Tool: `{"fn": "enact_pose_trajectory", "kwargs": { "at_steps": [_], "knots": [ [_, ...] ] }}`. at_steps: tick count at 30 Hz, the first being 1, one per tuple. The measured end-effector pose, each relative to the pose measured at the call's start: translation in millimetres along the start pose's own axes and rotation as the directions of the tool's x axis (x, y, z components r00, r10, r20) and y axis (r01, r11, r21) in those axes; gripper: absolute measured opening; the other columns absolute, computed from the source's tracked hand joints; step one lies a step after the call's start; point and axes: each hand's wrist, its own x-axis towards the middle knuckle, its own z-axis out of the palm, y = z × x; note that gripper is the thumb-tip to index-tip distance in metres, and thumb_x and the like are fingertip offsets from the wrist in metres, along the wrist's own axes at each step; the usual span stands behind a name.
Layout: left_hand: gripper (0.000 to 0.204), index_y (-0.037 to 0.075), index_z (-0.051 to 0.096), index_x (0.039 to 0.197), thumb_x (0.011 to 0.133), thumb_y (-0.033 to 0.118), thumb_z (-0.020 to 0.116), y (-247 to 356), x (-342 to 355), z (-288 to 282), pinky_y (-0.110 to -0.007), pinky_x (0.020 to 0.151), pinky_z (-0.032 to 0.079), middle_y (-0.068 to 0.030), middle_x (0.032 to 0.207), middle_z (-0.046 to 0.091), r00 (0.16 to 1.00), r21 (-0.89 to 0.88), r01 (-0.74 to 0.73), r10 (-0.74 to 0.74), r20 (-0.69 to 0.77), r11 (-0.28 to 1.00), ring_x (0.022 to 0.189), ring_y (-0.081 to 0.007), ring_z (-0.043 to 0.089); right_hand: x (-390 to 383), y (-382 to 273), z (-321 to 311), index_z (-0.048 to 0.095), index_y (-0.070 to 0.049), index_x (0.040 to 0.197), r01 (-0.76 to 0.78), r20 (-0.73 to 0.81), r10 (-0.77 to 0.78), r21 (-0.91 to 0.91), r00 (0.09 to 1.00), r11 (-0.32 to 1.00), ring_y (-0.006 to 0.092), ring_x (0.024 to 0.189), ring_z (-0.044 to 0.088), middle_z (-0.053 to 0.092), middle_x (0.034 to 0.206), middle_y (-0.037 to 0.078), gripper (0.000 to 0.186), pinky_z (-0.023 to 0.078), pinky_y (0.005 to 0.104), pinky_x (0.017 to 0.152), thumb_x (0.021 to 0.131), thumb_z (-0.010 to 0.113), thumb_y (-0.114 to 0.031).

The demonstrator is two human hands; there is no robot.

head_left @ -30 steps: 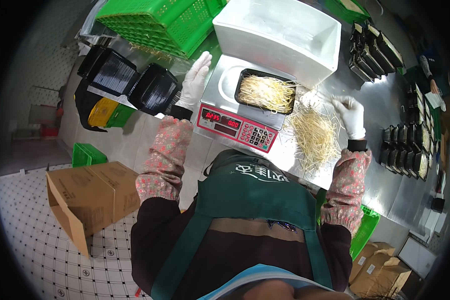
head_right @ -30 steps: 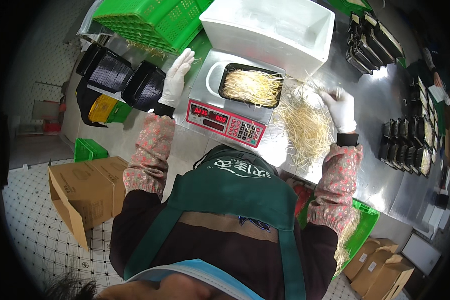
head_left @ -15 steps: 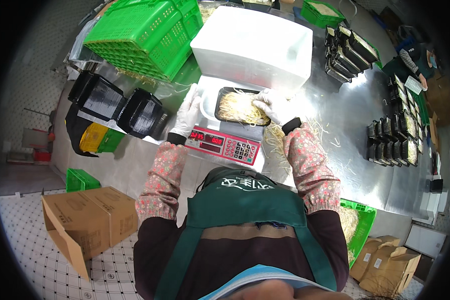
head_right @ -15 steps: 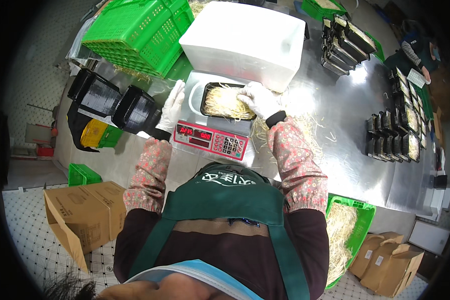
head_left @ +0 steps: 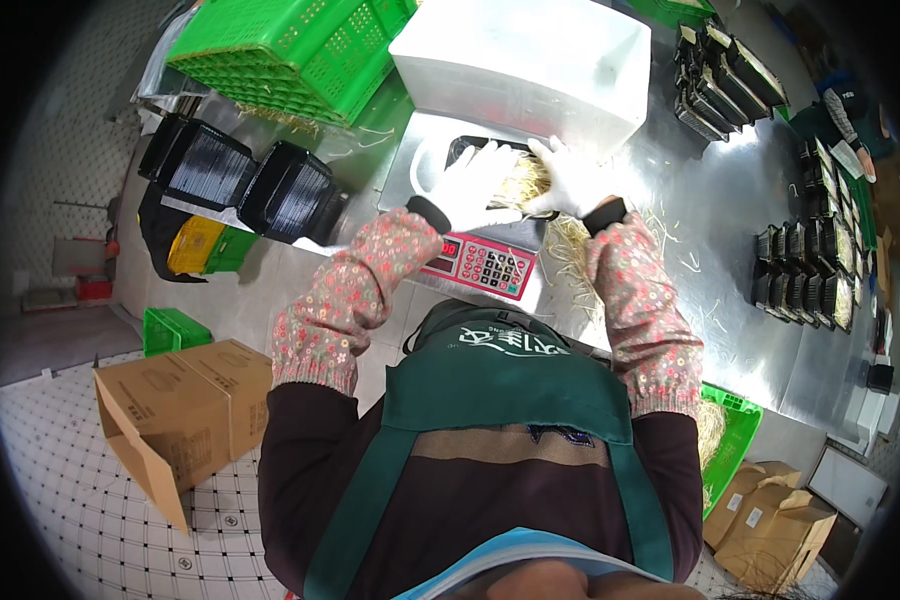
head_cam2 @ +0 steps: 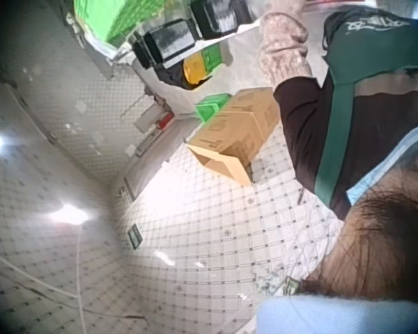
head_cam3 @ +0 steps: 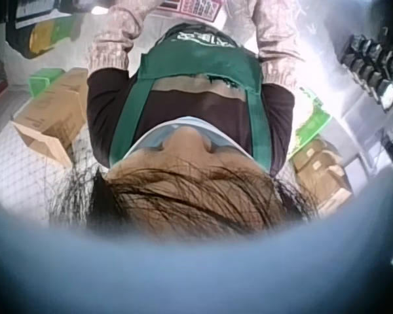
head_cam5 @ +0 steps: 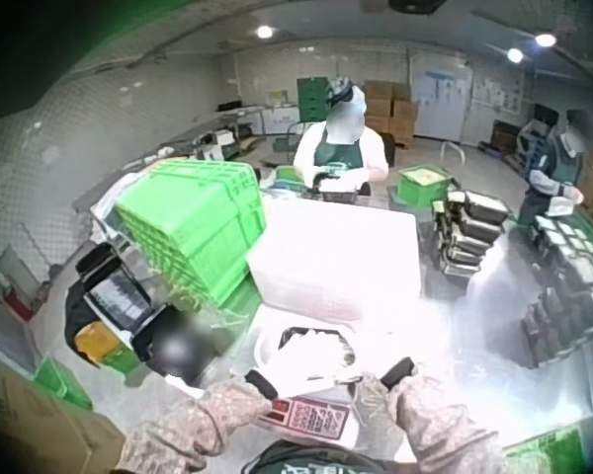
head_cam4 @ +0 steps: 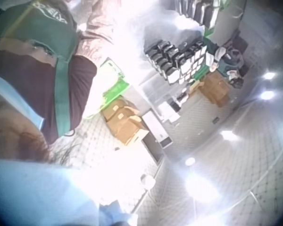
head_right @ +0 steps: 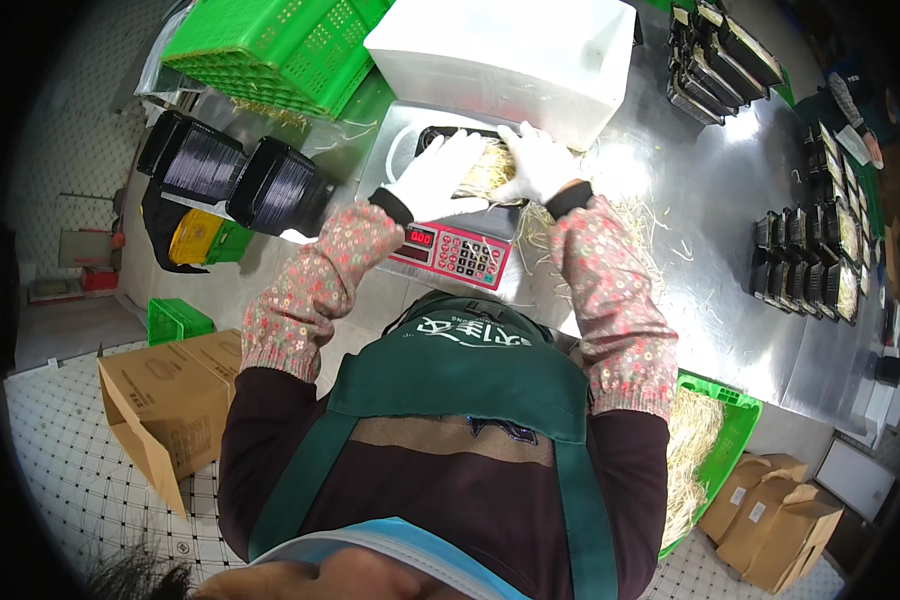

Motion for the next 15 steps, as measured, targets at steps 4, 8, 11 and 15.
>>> {"fn": "enact_pose_trajectory", "kwargs": {
  "at_steps": [4,8,11,15],
  "knots": [
    [0.071,-0.002,0.043,0.139,0.087,0.041,0.064,8,10,-12,-0.048,0.104,0.036,-0.0220,0.131,0.052,0.996,-0.156,0.076,-0.067,0.062,0.985,0.123,-0.0357,0.049,-19,14,-12,0.069,-0.006,0.098,0.021,-0.049,-0.015,0.122,0.999,0.992,0.0350,0.089,0.065,0.067,0.093,0.020,0.032,0.052,0.0427,0.079,0.072,0.076,-0.023],
    [0.065,-0.004,0.047,0.133,0.087,0.040,0.059,5,18,-4,-0.045,0.096,0.041,-0.0208,0.118,0.059,0.997,-0.141,0.075,-0.073,0.018,0.987,0.110,-0.0348,0.055,-13,21,10,0.068,-0.006,0.080,-0.023,-0.223,0.055,0.144,0.973,0.989,0.0353,0.080,0.066,0.067,0.079,0.019,0.016,0.052,0.0444,0.074,0.078,0.067,-0.023],
    [0.068,-0.004,0.045,0.136,0.086,0.040,0.060,6,15,-1,-0.045,0.099,0.039,-0.0209,0.123,0.056,0.995,-0.113,0.101,-0.098,0.034,0.989,0.114,-0.0354,0.052,-27,23,-14,0.069,-0.005,0.083,-0.065,-0.209,0.121,0.256,0.970,0.964,0.0348,0.078,0.066,0.067,0.078,0.018,0.020,0.051,0.0437,0.072,0.081,0.068,-0.025],
    [0.086,-0.003,0.034,0.143,0.081,0.046,0.068,4,9,2,-0.048,0.108,0.032,-0.0232,0.139,0.042,0.996,-0.163,0.087,-0.083,0.031,0.983,0.129,-0.0401,0.039,-60,62,-34,0.071,-0.005,0.083,-0.174,-0.173,0.273,0.439,0.946,0.881,0.0196,0.066,0.063,0.067,0.072,0.010,0.020,0.049,0.0342,0.062,0.083,0.071,-0.025]
  ]
}}
